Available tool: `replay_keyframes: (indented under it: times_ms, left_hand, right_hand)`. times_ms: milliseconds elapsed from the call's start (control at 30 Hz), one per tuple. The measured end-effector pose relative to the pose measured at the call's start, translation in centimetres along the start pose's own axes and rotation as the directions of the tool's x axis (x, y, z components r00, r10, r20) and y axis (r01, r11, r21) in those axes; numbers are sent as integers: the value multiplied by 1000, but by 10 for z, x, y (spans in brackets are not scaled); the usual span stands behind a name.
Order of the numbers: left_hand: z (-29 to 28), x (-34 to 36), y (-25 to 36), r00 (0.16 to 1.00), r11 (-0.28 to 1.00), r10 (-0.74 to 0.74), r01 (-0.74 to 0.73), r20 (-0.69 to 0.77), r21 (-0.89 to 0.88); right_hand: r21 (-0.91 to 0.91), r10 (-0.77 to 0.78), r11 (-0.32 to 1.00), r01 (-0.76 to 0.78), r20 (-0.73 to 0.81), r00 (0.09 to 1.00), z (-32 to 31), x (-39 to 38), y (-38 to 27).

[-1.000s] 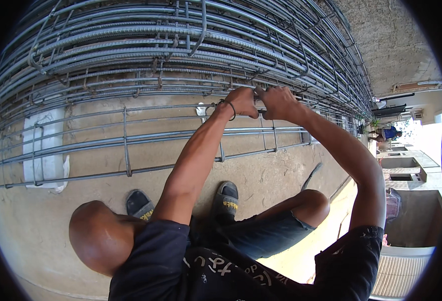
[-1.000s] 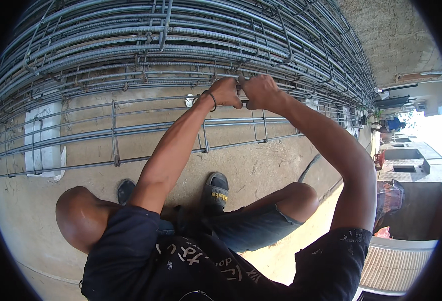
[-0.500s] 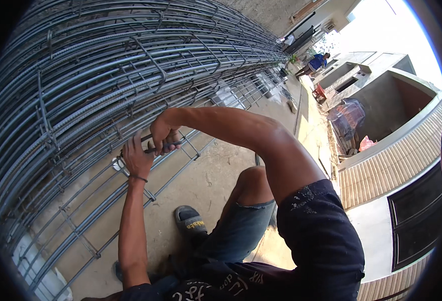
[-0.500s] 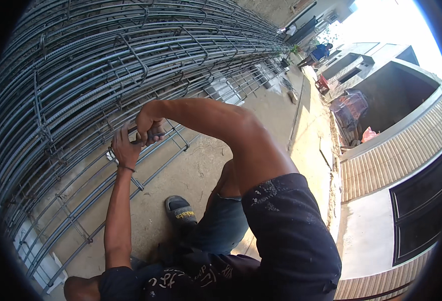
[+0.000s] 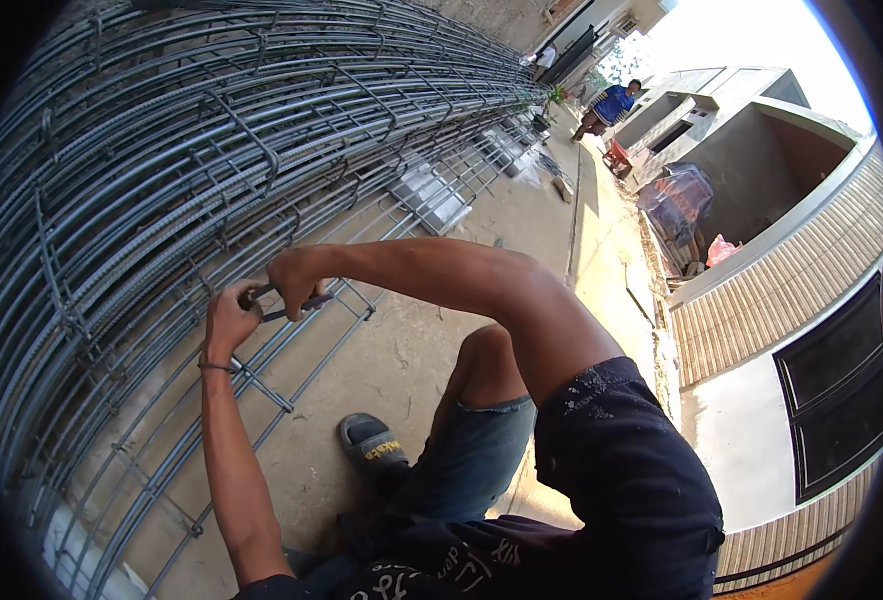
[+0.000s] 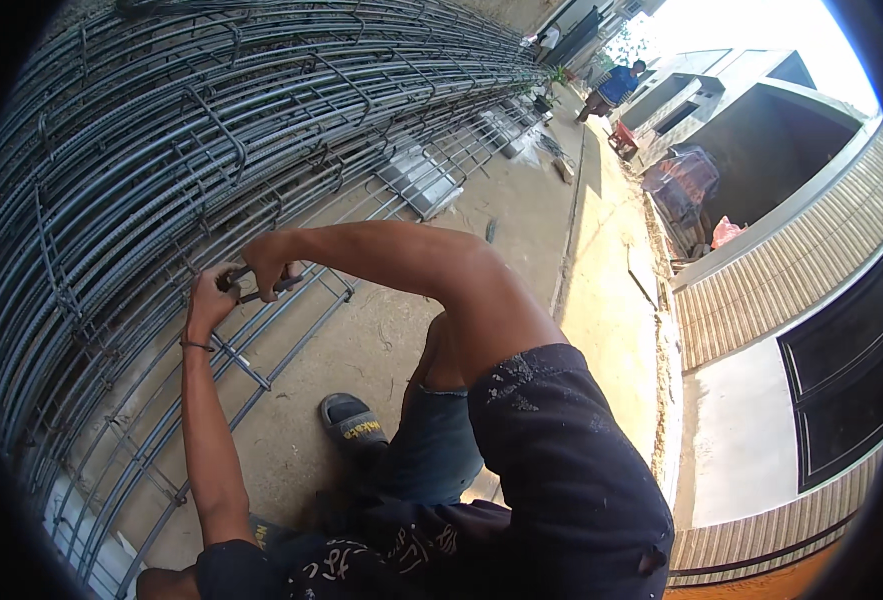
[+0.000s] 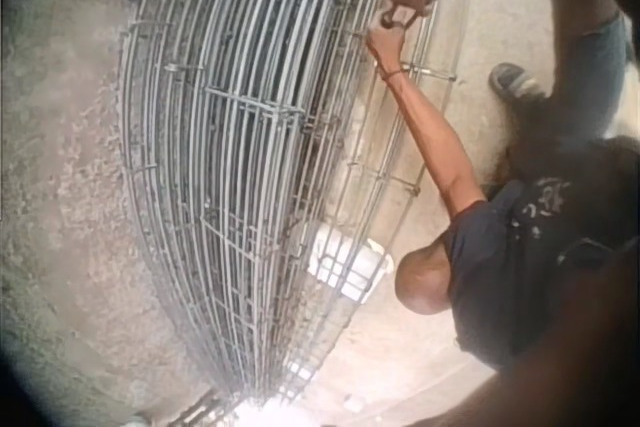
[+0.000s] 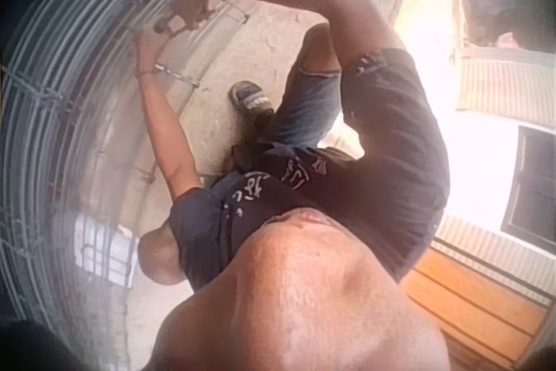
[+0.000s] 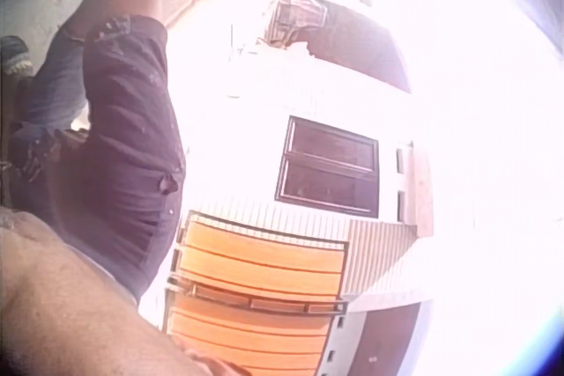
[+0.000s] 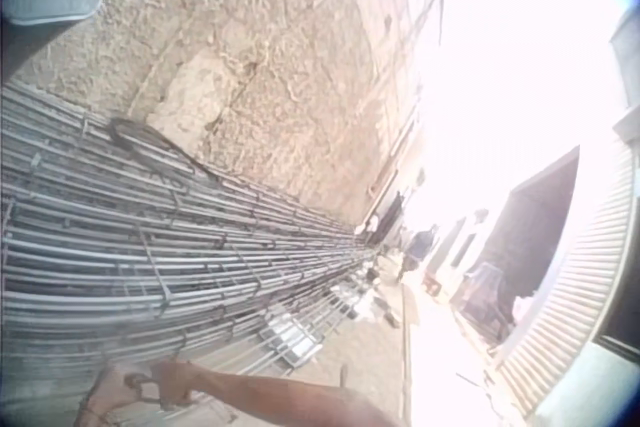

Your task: The person ties steel reinforcement bars together using wire and a pair of pliers, working along the length of a cage-like rebar structure.

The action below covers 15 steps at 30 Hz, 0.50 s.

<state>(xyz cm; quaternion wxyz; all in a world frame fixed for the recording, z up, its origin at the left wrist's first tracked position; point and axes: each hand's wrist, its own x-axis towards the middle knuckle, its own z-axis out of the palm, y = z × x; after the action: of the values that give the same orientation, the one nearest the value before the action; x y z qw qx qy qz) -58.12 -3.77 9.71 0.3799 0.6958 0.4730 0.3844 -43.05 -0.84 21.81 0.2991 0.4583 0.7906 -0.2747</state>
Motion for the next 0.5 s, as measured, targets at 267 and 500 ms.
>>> replay_keyframes:
  times_ms: [267, 500]
  left_hand:
    - [-35, -7, -6, 959, 969, -176, 209, 224, -134]
    - [-33, -17, -13, 972, 974, -206, 215, 113, -74]
  right_hand:
    - [782, -59, 607, -142, 223, 973, 42, -15, 16]
    - [271, -72, 953, 139, -243, 967, 60, -18, 9]
